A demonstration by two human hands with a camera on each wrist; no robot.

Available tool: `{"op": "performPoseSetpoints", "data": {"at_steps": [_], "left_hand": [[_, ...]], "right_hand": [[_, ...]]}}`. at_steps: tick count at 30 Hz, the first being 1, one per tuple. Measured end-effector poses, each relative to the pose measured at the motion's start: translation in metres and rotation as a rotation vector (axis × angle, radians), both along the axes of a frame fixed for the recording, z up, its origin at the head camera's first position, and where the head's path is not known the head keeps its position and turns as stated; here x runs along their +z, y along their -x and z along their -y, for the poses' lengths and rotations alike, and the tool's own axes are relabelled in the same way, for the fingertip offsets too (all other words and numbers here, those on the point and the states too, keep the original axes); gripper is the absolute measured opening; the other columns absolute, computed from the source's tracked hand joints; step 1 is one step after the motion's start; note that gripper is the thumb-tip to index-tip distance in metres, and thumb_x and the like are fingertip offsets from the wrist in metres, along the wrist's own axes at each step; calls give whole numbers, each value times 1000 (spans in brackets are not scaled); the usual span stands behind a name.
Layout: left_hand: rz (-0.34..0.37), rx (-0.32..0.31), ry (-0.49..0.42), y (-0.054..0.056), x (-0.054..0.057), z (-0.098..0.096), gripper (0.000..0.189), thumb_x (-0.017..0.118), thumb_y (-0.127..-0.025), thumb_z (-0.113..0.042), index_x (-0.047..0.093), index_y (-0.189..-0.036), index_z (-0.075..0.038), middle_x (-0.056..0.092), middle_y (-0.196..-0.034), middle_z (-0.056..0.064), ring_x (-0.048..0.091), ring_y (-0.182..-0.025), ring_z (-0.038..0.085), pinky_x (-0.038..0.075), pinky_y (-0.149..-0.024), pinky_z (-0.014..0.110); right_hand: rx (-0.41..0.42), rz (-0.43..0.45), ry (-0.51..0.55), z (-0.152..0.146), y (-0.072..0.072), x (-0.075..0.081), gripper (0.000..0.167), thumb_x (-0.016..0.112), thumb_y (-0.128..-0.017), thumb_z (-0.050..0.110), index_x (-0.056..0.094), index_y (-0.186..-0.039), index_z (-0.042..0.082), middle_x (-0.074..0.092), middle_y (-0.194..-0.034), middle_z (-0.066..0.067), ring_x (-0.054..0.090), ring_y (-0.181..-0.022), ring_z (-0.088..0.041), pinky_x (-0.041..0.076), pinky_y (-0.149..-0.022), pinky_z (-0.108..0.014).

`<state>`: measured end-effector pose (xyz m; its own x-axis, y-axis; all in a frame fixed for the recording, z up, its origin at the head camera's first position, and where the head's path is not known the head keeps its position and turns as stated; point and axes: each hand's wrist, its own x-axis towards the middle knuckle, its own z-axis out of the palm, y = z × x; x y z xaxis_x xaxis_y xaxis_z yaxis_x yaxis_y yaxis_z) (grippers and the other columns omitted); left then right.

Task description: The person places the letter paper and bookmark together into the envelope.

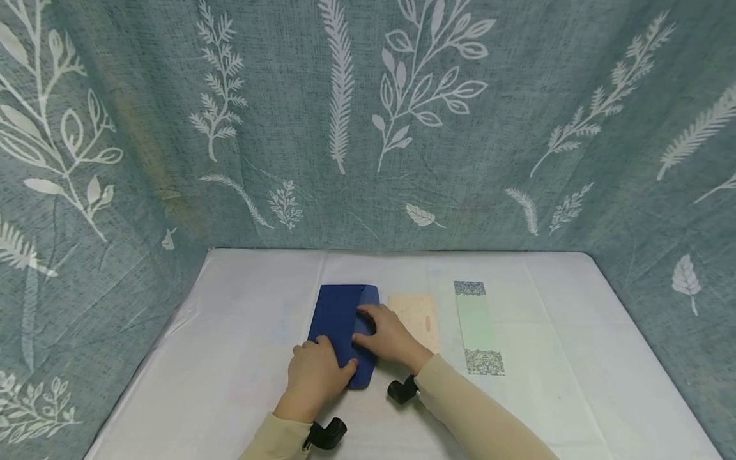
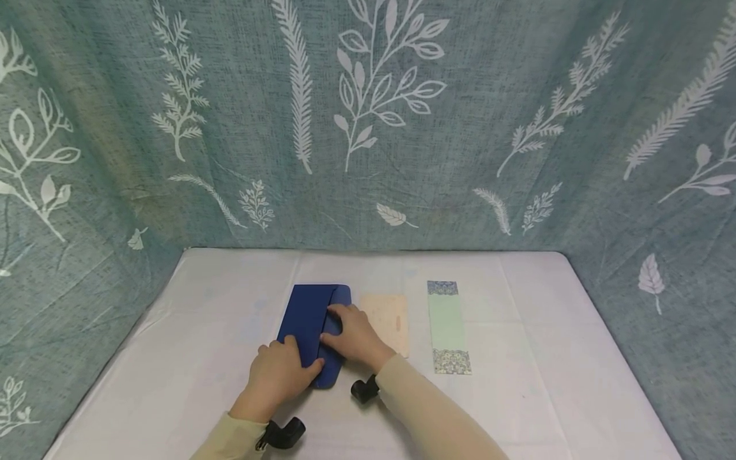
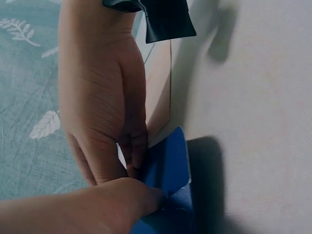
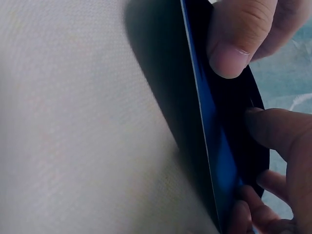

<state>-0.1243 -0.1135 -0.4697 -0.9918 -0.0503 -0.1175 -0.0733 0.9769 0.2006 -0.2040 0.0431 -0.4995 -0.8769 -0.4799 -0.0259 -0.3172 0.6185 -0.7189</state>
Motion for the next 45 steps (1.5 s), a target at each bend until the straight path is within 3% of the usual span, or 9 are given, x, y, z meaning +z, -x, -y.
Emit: {"op": "performPoseSetpoints", "data": {"at_steps": [5, 11, 20, 27, 34, 40, 45], "left_hand": [[-21, 1, -11, 0, 0, 0, 81, 68, -81, -52, 54, -115, 20, 60, -96, 35, 58, -88, 46, 51, -71, 52], [-43, 2, 15, -2, -4, -1, 81, 66, -81, -53, 54, -116, 20, 59, -96, 36, 58, -91, 47, 51, -71, 51], [-132, -20, 69, -3, -10, -6, 81, 69, -80, -50, 55, -109, 24, 59, -94, 38, 59, -89, 47, 52, -71, 48], [-126, -4, 66, -3, -13, -5, 81, 69, -79, -53, 56, -107, 22, 59, -93, 37, 58, -86, 45, 52, -65, 45], [-144, -15, 87, -4, -11, -4, 82, 69, -78, -53, 56, -107, 23, 59, -93, 38, 59, -87, 46, 52, -67, 46], [-171, -12, 77, -5, -10, -4, 81, 70, -77, -51, 57, -105, 24, 59, -91, 37, 59, -85, 45, 52, -66, 45], [-192, -13, 59, -6, -12, -4, 81, 70, -75, -51, 56, -104, 24, 58, -90, 39, 58, -84, 45, 53, -61, 45]], "right_hand": [[-13, 3, -1, 0, 1, -2, 60, 71, -88, 30, 49, -139, 8, 53, -127, -12, 51, -118, -28, 42, -98, -43], [-13, 5, -8, 2, 0, -2, 58, 70, -89, 29, 50, -139, 7, 52, -130, -14, 49, -121, -29, 40, -100, -43], [9, -39, -72, 2, -2, 6, 56, 70, -90, 25, 51, -136, 1, 53, -128, -17, 52, -116, -28, 43, -96, -41], [18, -17, -25, -5, -6, 12, 53, 68, -91, 27, 52, -137, 5, 55, -125, -11, 56, -109, -22, 47, -90, -36], [-23, -20, 19, -30, -2, 18, 55, 66, -93, 31, 49, -141, 9, 54, -127, -10, 56, -110, -23, 48, -87, -38], [-115, 5, 5, -63, 5, 20, 58, 66, -92, 38, 48, -142, 14, 52, -131, -9, 53, -116, -24, 46, -92, -41], [-188, -1, 2, -90, 14, 18, 61, 70, -89, 37, 50, -140, 10, 51, -131, -12, 49, -120, -29, 43, -95, -47]]}}
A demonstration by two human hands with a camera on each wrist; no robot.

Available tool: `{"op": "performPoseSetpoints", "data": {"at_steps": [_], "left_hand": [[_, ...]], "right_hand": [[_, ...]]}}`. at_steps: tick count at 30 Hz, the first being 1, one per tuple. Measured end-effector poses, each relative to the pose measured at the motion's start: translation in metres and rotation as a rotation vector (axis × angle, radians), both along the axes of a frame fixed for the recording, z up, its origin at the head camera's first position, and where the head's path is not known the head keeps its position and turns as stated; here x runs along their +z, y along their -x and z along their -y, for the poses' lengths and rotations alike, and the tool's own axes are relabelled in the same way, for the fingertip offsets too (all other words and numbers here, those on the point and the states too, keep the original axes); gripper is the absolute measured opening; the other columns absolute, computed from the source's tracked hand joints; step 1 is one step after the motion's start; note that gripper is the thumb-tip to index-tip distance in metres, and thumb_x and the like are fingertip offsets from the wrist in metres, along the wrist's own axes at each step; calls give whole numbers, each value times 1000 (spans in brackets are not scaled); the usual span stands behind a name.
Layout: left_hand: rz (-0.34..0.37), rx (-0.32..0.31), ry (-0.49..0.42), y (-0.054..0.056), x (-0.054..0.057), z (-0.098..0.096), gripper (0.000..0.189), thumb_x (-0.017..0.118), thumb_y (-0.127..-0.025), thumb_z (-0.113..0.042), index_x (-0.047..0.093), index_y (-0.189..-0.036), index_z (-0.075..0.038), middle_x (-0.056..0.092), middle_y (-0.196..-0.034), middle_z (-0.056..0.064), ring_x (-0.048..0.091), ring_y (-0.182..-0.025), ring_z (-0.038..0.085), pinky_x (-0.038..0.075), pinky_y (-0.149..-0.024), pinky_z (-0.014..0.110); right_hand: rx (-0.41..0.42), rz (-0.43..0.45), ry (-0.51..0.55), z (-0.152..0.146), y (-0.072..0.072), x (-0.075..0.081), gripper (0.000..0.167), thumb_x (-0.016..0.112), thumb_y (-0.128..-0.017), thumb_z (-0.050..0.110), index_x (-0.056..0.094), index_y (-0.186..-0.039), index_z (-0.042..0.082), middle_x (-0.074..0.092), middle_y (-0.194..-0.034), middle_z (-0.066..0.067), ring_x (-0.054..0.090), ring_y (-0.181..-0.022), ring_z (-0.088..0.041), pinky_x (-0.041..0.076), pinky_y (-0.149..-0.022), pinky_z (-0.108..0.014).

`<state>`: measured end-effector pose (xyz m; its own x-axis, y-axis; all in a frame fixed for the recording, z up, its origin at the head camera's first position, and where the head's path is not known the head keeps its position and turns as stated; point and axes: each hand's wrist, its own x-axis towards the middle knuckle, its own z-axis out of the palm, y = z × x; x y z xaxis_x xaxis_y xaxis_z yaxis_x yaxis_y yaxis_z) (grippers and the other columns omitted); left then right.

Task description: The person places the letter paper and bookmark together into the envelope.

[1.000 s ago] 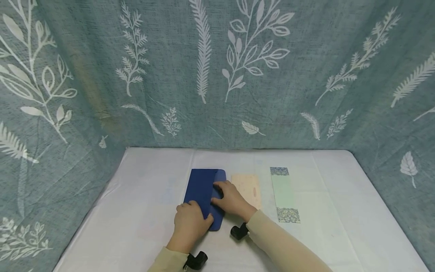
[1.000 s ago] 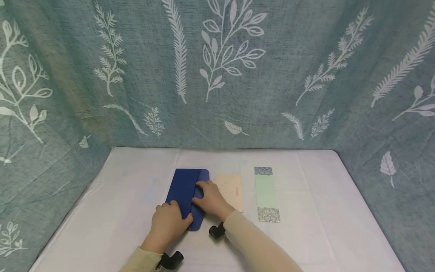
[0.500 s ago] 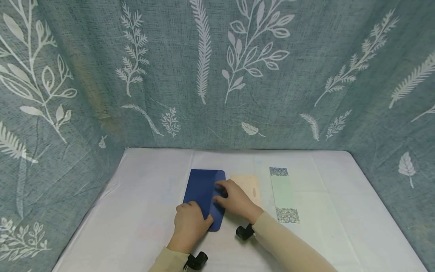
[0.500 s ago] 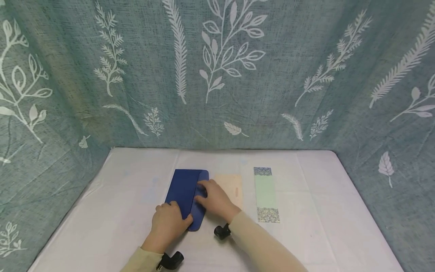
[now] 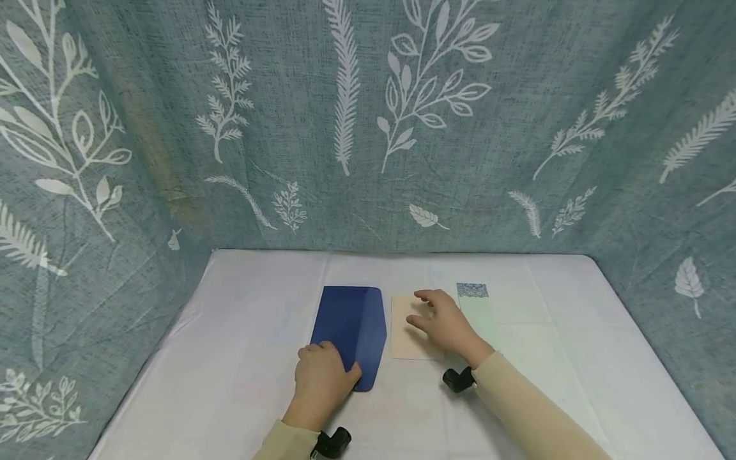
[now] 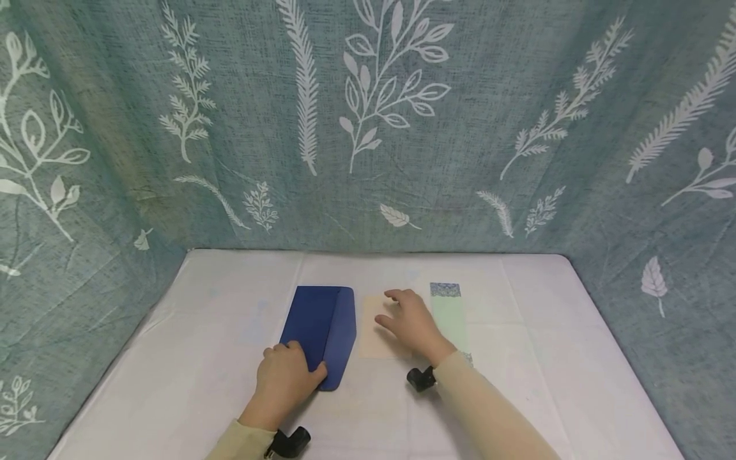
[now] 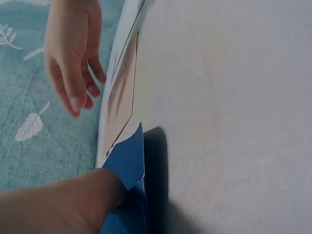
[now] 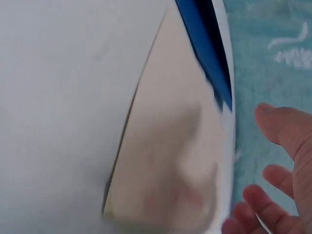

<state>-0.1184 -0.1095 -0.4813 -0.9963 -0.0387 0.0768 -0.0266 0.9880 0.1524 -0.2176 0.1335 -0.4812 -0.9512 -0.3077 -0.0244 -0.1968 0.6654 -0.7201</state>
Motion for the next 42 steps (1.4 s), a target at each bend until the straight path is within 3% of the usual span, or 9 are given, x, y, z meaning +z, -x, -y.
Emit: {"op": "performPoseSetpoints", "data": {"at_steps": [7, 16, 23, 29, 35, 42], "left_hand": [[-25, -13, 10, 0, -3, -2, 81, 71, -74, -51, 57, -100, 24, 59, -87, 37, 58, -81, 44, 51, -60, 44], [21, -8, 22, 1, 0, -2, 82, 70, -76, -51, 56, -102, 26, 59, -89, 38, 58, -81, 43, 51, -55, 42], [-23, -46, 67, 4, 2, 2, 76, 70, -76, -50, 60, -95, 23, 61, -82, 32, 59, -77, 41, 47, -66, 44], [-13, -36, 36, 6, 1, 4, 76, 71, -76, -49, 60, -94, 24, 61, -82, 34, 59, -76, 42, 50, -59, 43], [36, -30, 29, 5, 1, 0, 79, 69, -77, -49, 58, -101, 25, 60, -90, 38, 59, -84, 46, 52, -63, 45], [0, -45, 40, 5, 3, -5, 77, 71, -76, -48, 59, -98, 24, 61, -88, 37, 60, -81, 45, 51, -65, 44]], "right_hand": [[-82, 76, 131, -24, 13, -13, 66, 72, -88, 35, 48, -140, 4, 46, -141, -18, 39, -132, -37, 35, -104, -52], [-103, 185, 210, -27, 22, -29, 77, 77, -84, 32, 40, -145, 3, 37, -148, -18, 32, -137, -34, 30, -108, -49], [-116, 193, 178, -21, 27, -26, 81, 79, -80, 33, 39, -147, 7, 33, -145, -20, 31, -133, -35, 30, -106, -53], [-128, 178, 96, -17, 29, -27, 78, 78, -81, 33, 41, -146, 9, 32, -144, -20, 29, -132, -37, 31, -104, -55], [-139, 184, 53, -19, 25, -26, 77, 78, -82, 30, 40, -146, 8, 27, -144, -22, 27, -130, -39, 31, -103, -56], [-162, 183, 28, -22, 25, -25, 72, 79, -81, 31, 45, -140, 7, 29, -142, -21, 29, -128, -39, 33, -101, -54]]}}
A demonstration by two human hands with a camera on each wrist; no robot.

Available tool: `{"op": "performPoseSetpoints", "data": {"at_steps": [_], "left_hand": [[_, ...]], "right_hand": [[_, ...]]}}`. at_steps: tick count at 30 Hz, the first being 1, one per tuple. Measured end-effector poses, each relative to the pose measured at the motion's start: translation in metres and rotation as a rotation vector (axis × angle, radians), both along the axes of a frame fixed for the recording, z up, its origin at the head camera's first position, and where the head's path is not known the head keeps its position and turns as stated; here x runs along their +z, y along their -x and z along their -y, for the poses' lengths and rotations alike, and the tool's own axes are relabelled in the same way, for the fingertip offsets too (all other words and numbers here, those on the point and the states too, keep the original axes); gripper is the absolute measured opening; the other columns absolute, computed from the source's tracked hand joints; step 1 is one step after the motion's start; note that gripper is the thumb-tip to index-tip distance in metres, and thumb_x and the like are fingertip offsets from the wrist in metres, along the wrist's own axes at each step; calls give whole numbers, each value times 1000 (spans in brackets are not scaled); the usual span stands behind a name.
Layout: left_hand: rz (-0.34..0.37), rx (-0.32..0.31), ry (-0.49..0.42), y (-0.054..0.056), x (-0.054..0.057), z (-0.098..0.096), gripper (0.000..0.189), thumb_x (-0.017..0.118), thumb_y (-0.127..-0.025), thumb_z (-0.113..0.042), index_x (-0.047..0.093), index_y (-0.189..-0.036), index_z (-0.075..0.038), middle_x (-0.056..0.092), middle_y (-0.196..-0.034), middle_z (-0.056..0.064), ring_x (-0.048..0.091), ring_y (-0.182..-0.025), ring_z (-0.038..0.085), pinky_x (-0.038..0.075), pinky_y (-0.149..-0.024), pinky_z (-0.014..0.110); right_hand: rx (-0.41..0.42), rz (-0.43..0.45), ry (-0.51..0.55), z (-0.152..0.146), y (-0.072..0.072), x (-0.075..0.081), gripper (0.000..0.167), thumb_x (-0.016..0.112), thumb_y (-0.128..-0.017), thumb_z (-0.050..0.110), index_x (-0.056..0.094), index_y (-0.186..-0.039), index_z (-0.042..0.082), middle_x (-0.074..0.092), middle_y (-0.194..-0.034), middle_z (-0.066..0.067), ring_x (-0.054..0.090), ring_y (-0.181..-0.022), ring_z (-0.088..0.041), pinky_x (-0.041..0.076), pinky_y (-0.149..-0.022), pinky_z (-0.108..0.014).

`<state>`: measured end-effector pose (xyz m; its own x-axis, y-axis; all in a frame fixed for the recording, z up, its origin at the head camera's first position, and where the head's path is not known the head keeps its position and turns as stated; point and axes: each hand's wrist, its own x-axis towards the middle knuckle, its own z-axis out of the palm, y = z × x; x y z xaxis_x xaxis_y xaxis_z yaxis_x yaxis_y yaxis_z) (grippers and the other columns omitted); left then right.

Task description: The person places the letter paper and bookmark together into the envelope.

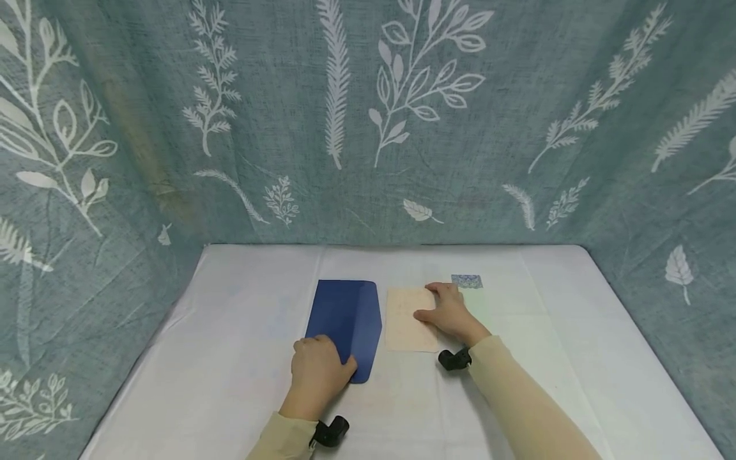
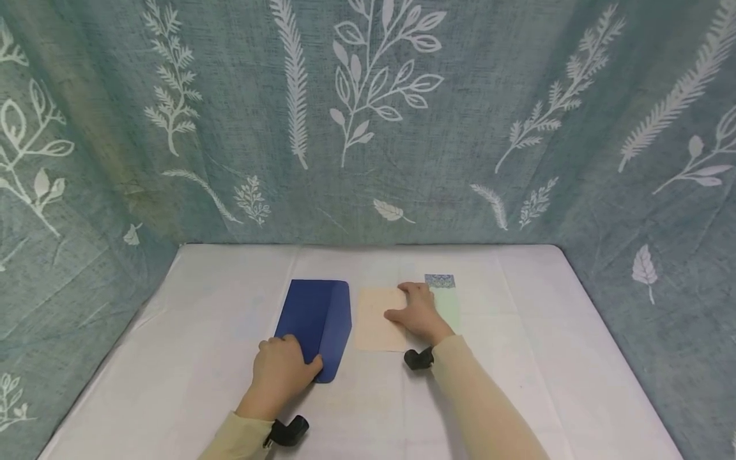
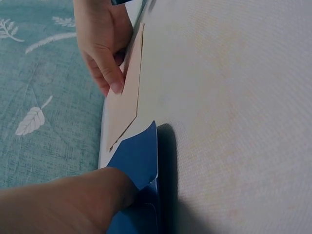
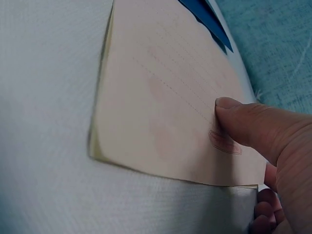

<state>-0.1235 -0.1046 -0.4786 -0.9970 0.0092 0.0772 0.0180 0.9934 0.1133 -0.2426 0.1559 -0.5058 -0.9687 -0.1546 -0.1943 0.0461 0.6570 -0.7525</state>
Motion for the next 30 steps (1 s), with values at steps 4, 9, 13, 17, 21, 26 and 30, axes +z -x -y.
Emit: {"op": "performPoseSetpoints", "data": {"at_steps": [4, 9, 13, 17, 21, 26, 30], "left_hand": [[13, 7, 2, -1, 1, -1, 78, 70, -77, -49, 59, -100, 25, 61, -90, 37, 60, -82, 44, 51, -65, 44], [16, 22, -10, -3, 2, -1, 78, 70, -77, -49, 59, -100, 24, 61, -88, 36, 59, -80, 42, 51, -59, 42], [11, 11, 5, -2, 2, -2, 76, 70, -77, -49, 60, -98, 23, 62, -87, 34, 60, -81, 42, 50, -66, 44], [5, 2, 14, 0, 2, 0, 76, 70, -77, -49, 60, -97, 23, 63, -85, 33, 61, -80, 42, 48, -69, 44], [4, 6, 17, 2, 3, 2, 78, 70, -77, -50, 59, -98, 24, 62, -86, 34, 60, -80, 42, 49, -66, 44], [24, 21, 3, 0, 3, 1, 81, 70, -77, -50, 57, -103, 25, 60, -90, 37, 59, -82, 44, 51, -64, 43], [29, 31, -28, -3, 2, -1, 81, 70, -77, -49, 56, -104, 26, 59, -92, 39, 59, -84, 45, 52, -62, 43]], "right_hand": [[-10, -5, -26, -1, 0, -1, 71, 80, -80, 31, 46, -137, 5, 32, -140, -22, 33, -126, -38, 34, -100, -54], [-9, -23, -21, 1, -1, -1, 69, 80, -80, 30, 46, -135, 5, 36, -134, -21, 37, -120, -36, 37, -98, -52], [-9, -23, -28, 0, 0, -1, 68, 80, -80, 30, 46, -134, 5, 38, -130, -19, 39, -115, -33, 38, -95, -49], [-12, -28, -31, 1, 0, 0, 68, 80, -81, 29, 44, -133, 5, 39, -129, -19, 40, -114, -33, 39, -95, -48], [-22, -38, -13, 3, 1, 2, 64, 79, -82, 26, 44, -130, 5, 40, -127, -18, 42, -110, -31, 39, -93, -47], [-19, -38, 13, 1, -2, 3, 59, 78, -83, 23, 43, -127, 4, 41, -124, -18, 44, -105, -30, 40, -89, -46], [-16, -46, 21, 0, -5, 2, 58, 78, -82, 21, 44, -126, 4, 42, -123, -17, 45, -104, -30, 40, -88, -45]]}}
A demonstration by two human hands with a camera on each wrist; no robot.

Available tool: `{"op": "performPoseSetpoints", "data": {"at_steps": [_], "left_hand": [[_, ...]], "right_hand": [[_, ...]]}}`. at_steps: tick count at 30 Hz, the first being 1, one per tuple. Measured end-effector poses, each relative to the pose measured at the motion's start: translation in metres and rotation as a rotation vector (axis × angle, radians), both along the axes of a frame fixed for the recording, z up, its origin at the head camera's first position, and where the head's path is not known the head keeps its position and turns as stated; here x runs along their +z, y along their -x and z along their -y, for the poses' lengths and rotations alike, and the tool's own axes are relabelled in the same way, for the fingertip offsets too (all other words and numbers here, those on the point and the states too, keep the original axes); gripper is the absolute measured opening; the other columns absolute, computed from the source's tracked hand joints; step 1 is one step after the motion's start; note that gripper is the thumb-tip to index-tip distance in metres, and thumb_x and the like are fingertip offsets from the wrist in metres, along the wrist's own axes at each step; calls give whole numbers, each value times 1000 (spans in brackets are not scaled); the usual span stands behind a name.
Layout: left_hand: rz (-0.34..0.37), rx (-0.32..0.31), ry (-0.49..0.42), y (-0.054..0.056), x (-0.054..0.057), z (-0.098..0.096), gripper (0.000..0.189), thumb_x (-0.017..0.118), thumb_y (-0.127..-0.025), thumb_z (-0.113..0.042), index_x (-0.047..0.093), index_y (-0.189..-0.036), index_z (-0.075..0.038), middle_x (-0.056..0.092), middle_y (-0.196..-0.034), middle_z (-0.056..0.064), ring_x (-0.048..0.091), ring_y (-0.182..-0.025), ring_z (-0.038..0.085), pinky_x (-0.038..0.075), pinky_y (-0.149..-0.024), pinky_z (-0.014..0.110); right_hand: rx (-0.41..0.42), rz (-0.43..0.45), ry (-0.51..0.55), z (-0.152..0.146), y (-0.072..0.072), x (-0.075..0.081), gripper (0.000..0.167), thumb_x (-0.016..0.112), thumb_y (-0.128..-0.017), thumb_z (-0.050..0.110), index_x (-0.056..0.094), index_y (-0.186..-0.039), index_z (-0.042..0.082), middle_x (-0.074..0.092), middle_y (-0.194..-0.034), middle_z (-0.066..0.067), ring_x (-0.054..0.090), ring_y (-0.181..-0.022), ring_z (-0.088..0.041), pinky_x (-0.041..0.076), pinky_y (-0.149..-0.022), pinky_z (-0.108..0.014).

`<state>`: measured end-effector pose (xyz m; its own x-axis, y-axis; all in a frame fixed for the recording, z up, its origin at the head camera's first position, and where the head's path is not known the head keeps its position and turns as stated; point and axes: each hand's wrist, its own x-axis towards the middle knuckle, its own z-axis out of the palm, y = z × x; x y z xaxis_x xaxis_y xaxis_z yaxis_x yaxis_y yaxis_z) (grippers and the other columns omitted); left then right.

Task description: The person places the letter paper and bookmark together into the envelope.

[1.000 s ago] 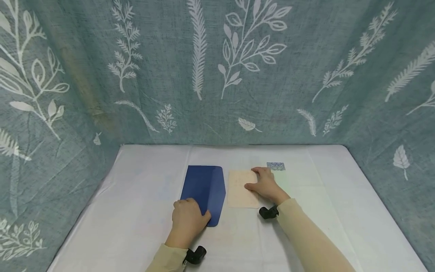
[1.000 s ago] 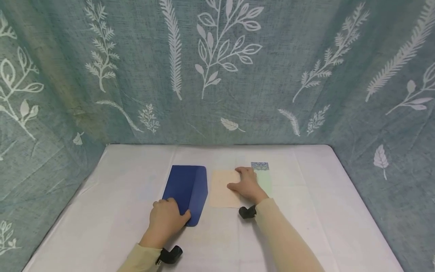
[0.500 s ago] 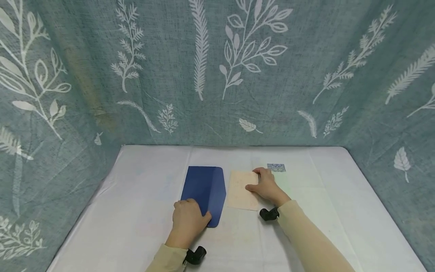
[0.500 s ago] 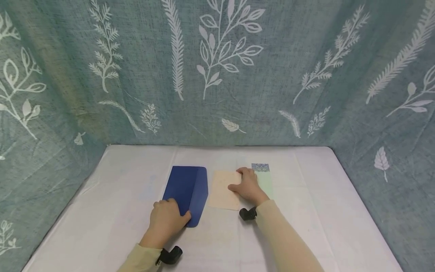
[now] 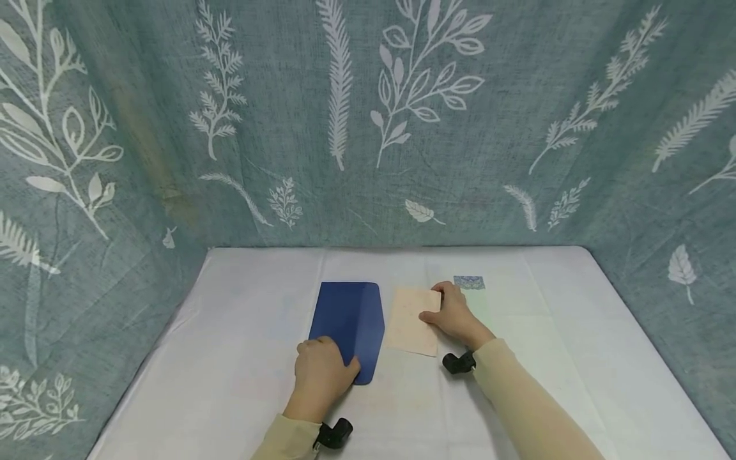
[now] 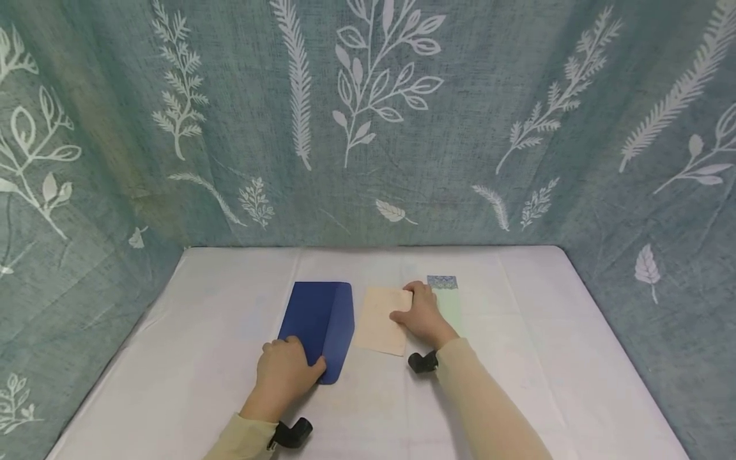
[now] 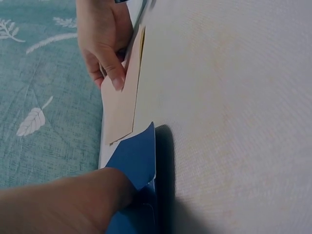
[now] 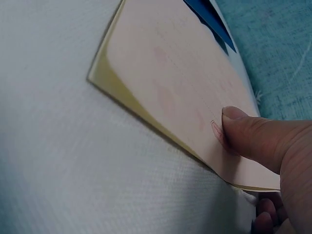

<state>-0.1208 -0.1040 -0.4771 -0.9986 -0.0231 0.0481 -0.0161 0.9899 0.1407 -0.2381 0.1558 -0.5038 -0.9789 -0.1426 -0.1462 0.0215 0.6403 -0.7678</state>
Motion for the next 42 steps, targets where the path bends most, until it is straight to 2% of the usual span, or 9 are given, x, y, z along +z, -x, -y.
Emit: {"op": "performPoseSetpoints", "data": {"at_steps": [7, 11, 14, 17, 23, 26, 33, 39, 42], "left_hand": [[-30, -10, 48, 1, -3, 0, 79, 70, -78, -50, 58, -103, 25, 61, -90, 37, 60, -83, 44, 50, -68, 44], [-23, -19, 76, 1, -2, 0, 80, 68, -78, -51, 59, -104, 24, 61, -92, 37, 60, -85, 45, 49, -72, 46], [-6, -8, 70, -1, -1, 1, 80, 69, -78, -51, 59, -105, 24, 61, -93, 38, 60, -86, 45, 50, -70, 45], [-5, 5, 53, -2, 0, 1, 80, 70, -77, -51, 58, -105, 24, 60, -92, 38, 59, -84, 44, 52, -65, 43], [9, 14, 35, -1, -1, 1, 82, 69, -77, -51, 57, -107, 24, 59, -95, 39, 58, -87, 46, 52, -66, 44], [4, 16, 34, -1, -1, -1, 81, 69, -77, -51, 57, -107, 24, 59, -95, 39, 58, -87, 46, 52, -67, 44], [-2, 22, 14, -1, -2, -3, 81, 69, -78, -51, 57, -109, 23, 58, -96, 40, 58, -88, 45, 53, -64, 43], [3, 19, 52, 0, -4, -2, 83, 68, -78, -53, 56, -110, 23, 58, -96, 40, 58, -87, 46, 52, -64, 42], [-5, 6, 80, 0, -5, -1, 83, 67, -78, -54, 57, -108, 23, 60, -95, 39, 59, -87, 45, 51, -70, 44]], "right_hand": [[19, -9, 19, -1, 2, -2, 57, 77, -84, 20, 42, -126, 5, 46, -120, -16, 48, -103, -28, 42, -85, -43], [25, 6, 44, -3, 1, -5, 58, 74, -86, 19, 39, -130, 6, 52, -115, -15, 54, -95, -25, 46, -81, -40], [38, 16, 34, -3, -1, -7, 59, 72, -88, 20, 36, -133, 8, 52, -107, -14, 52, -86, -23, 44, -74, -37], [54, -17, 15, -2, -4, -6, 59, 70, -89, 19, 36, -136, 7, 49, -97, -13, 47, -79, -24, 40, -68, -37], [43, -70, -21, 1, -9, 2, 61, 67, -90, 15, 36, -141, 6, 50, -91, -11, 47, -78, -22, 40, -71, -39], [39, -86, -13, 1, -12, 8, 62, 65, -91, 13, 34, -144, 5, 51, -94, -11, 49, -78, -20, 41, -68, -37], [-12, -114, 45, -3, -17, 13, 57, 60, -94, 10, 33, -145, 7, 50, -115, -16, 49, -74, -22, 42, -56, -34], [-52, -96, 116, -8, -20, 15, 55, 57, -96, 10, 33, -146, 6, 48, -125, -19, 58, -87, -23, 49, -61, -33], [-64, -92, 166, -13, -20, 18, 56, 57, -96, 11, 33, -146, 6, 48, -125, -19, 59, -93, -26, 50, -64, -34]]}}
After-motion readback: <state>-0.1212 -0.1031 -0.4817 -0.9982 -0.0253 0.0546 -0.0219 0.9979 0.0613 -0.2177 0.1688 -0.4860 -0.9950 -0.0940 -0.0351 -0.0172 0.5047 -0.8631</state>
